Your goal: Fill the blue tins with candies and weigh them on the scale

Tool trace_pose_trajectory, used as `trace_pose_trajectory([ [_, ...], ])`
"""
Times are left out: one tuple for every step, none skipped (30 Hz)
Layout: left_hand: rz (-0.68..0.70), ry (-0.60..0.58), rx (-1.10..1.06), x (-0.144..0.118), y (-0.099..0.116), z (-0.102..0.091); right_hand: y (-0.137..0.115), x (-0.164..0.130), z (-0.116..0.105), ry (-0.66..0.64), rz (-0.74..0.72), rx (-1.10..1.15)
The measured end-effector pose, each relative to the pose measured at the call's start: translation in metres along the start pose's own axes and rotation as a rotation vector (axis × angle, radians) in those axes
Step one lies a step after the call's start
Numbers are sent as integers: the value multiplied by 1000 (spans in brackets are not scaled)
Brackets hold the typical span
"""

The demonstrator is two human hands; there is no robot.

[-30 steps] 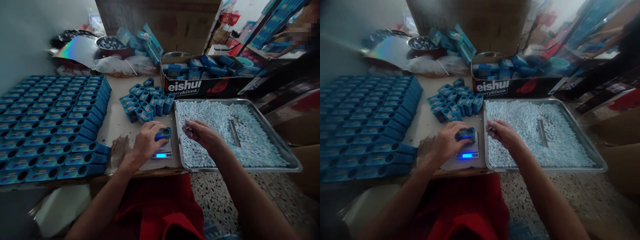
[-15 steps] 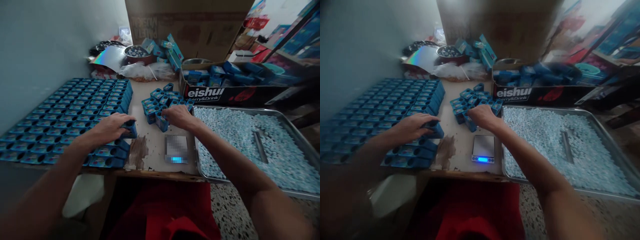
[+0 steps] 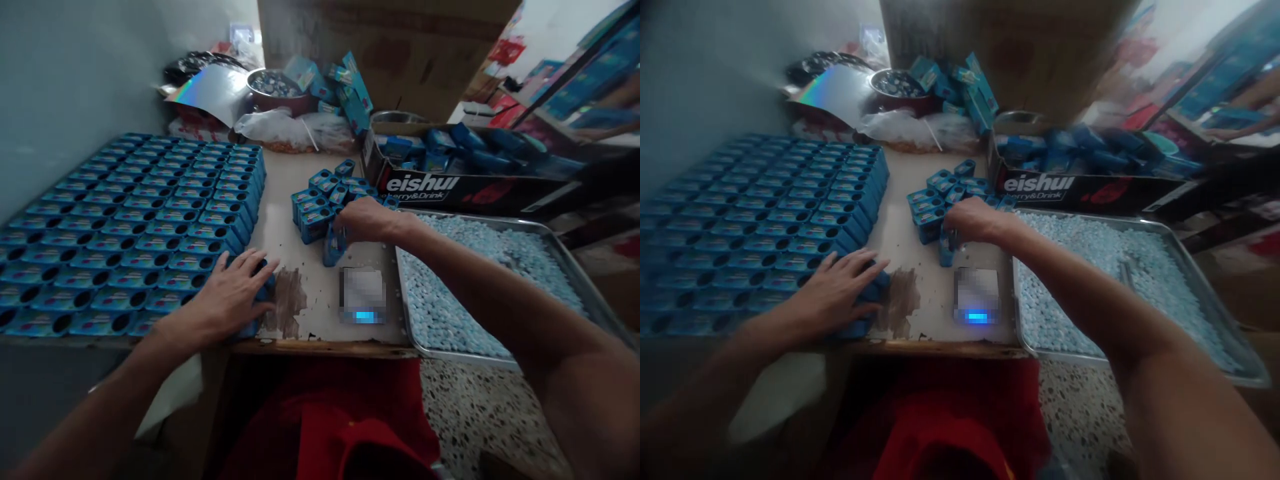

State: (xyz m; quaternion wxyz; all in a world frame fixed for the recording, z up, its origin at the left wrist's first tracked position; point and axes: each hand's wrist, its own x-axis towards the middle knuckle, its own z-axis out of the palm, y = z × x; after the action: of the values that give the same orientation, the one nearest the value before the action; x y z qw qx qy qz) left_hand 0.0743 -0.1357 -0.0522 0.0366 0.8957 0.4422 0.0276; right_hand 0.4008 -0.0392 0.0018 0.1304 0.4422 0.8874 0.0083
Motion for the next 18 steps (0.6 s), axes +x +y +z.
trace_pose_trajectory([
  [-33, 51, 30, -3, 6, 8, -6, -6, -7, 10, 11, 2],
  [-51, 89, 46, -5, 11, 14, -12, -14, -13, 20, 31, 9],
  [-57, 114, 50, -6, 13, 20, -18, -25, -18, 30, 62, 22],
  [-52, 129, 45, -6, 14, 23, -24, -36, -21, 39, 107, 42],
  [-42, 138, 33, -5, 13, 25, -29, -49, -21, 44, 160, 70],
  [-30, 141, 18, -5, 11, 26, -34, -62, -18, 46, 219, 102],
  [-22, 143, 2, -4, 8, 25, -38, -76, -12, 45, 279, 137],
  [-20, 149, -14, -4, 6, 23, -42, -88, -3, 42, 336, 173],
  [-21, 158, -25, -5, 5, 20, -45, -100, 7, 42, 385, 210],
  [-24, 173, -25, -6, 6, 16, -48, -111, 17, 51, 426, 248],
  [-26, 196, -16, -7, 9, 12, -51, -121, 26, 69, 459, 293],
  [-24, 227, 1, -8, 14, 7, -53, -130, 34, 98, 481, 347],
  [-12, 259, 19, -9, 22, 2, -53, -139, 39, 141, 498, 409],
  [7, 289, 31, -10, 32, -2, -50, -149, 42, 192, 517, 471],
  [30, 319, 34, -11, 43, -6, -45, -159, 43, 245, 552, 518],
  [54, 347, 26, -12, 55, -9, -37, -170, 44, 285, 601, 541],
  [77, 364, 10, -12, 66, -9, -26, -182, 46, 294, 645, 545],
  [94, 378, -9, -11, 76, -8, -13, -195, 49, 262, 674, 539],
])
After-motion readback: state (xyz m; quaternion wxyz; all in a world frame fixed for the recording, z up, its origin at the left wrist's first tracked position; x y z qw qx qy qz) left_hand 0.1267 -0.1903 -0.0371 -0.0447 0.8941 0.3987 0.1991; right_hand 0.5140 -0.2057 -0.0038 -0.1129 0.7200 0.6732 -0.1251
